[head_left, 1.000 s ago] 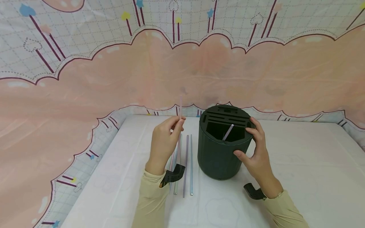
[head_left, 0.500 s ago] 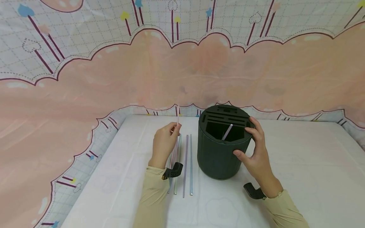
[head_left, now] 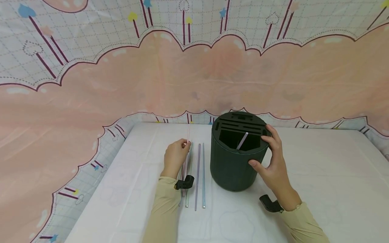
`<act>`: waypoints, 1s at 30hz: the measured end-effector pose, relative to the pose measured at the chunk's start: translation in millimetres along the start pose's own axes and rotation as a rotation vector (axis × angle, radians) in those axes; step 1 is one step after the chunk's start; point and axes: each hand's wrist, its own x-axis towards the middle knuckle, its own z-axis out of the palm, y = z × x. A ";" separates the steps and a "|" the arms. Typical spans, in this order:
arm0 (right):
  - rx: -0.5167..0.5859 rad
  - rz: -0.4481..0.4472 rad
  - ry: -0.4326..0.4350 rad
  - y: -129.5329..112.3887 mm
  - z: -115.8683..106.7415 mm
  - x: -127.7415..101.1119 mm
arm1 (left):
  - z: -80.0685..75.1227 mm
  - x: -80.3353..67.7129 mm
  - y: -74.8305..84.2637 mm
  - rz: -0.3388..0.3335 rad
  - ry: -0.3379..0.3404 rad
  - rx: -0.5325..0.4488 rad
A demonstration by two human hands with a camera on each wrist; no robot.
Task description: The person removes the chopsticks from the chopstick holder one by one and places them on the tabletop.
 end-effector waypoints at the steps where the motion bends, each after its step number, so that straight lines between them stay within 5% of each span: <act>1: 0.001 -0.001 0.001 0.3 0.0 0.0 | 2.0 0.0 -2.1 -0.012 -0.013 0.011; 10: 0.001 -0.007 0.003 2.9 0.5 0.6 | 20.3 -0.5 -15.1 -0.070 -0.147 0.091; 20: 0.003 -0.004 0.002 3.8 0.5 0.9 | 23.1 -1.0 -16.3 -0.083 -0.162 0.127; 26: -0.002 -0.001 0.003 3.2 0.4 0.6 | 19.8 -0.3 -15.2 -0.041 -0.144 0.082; 30: -0.003 -0.002 0.003 3.3 0.4 1.0 | 11.8 0.8 -6.5 0.056 -0.090 0.000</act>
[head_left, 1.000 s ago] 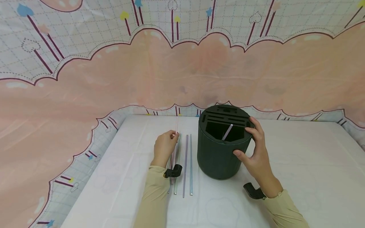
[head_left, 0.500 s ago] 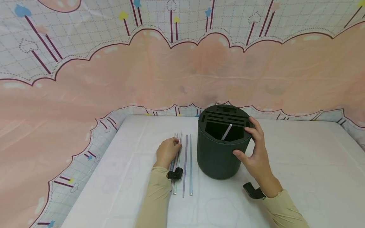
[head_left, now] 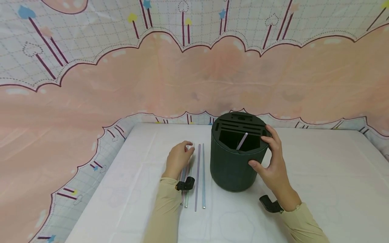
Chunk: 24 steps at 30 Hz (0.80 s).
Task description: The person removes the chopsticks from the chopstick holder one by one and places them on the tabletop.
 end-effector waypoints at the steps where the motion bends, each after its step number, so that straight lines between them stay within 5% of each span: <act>1: -0.001 0.000 0.000 0.0 -0.1 0.1 | -3.1 -0.1 3.2 0.032 0.017 -0.020; 14: 0.002 -0.003 -0.002 -0.6 -0.6 -0.4 | -42.1 -16.5 58.7 0.464 0.274 -0.202; 19: 0.006 -0.001 -0.004 -1.1 -0.5 -0.7 | -47.9 -25.8 76.9 0.630 0.303 -0.286; 24: 0.010 0.010 -0.007 -2.3 -0.4 -0.7 | -48.8 -31.4 87.6 0.735 0.297 -0.247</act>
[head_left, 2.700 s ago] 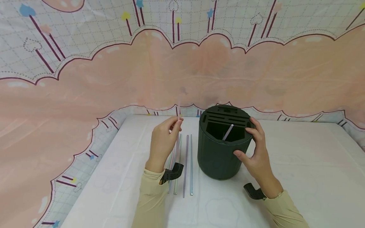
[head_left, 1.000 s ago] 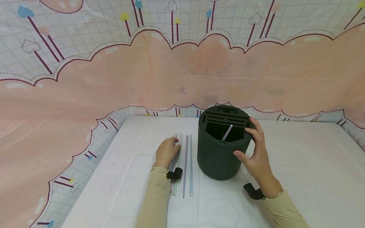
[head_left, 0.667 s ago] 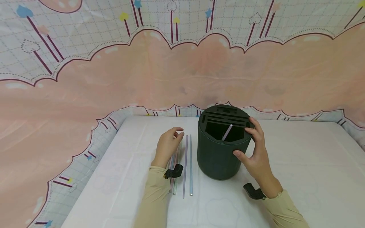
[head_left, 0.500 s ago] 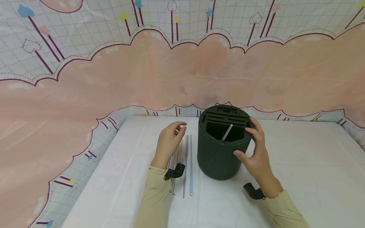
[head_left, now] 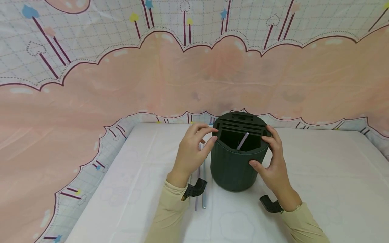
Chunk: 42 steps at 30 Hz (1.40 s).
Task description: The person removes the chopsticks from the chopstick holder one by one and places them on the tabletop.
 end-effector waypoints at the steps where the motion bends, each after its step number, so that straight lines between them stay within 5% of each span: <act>1: 0.001 0.001 -0.001 -0.2 0.0 0.1 | 0.3 0.2 1.4 0.014 -0.003 0.007; 13: -0.017 -0.023 -0.003 -0.4 -0.9 0.9 | 5.1 5.4 24.5 0.218 -0.163 0.085; 25: -0.021 -0.039 0.004 0.5 -1.1 1.3 | 10.7 4.3 49.8 0.242 -0.182 0.326; 42: -0.010 -0.029 0.004 -0.9 0.1 1.1 | 18.7 0.2 57.1 0.137 -0.153 0.316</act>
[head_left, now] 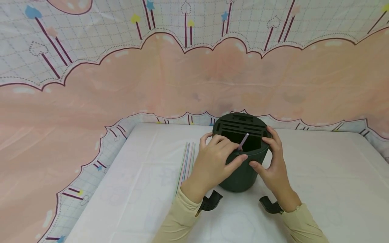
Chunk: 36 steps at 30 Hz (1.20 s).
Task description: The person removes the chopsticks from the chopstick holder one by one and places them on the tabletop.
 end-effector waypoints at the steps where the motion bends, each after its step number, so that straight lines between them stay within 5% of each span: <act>1: 0.003 -0.001 0.001 0.3 0.1 0.0 | 0.1 0.0 -0.3 -0.003 0.002 -0.010; 11: -0.026 0.010 -0.008 0.7 -0.9 -0.4 | -8.0 2.9 -7.1 -0.036 0.076 -0.220; 21: -0.018 0.010 -0.002 2.1 0.0 -0.9 | -12.7 3.8 -7.4 0.023 0.178 -0.499; 36: -0.004 0.049 -0.005 -0.5 0.3 -1.7 | -28.9 2.5 -11.8 0.086 0.326 -0.578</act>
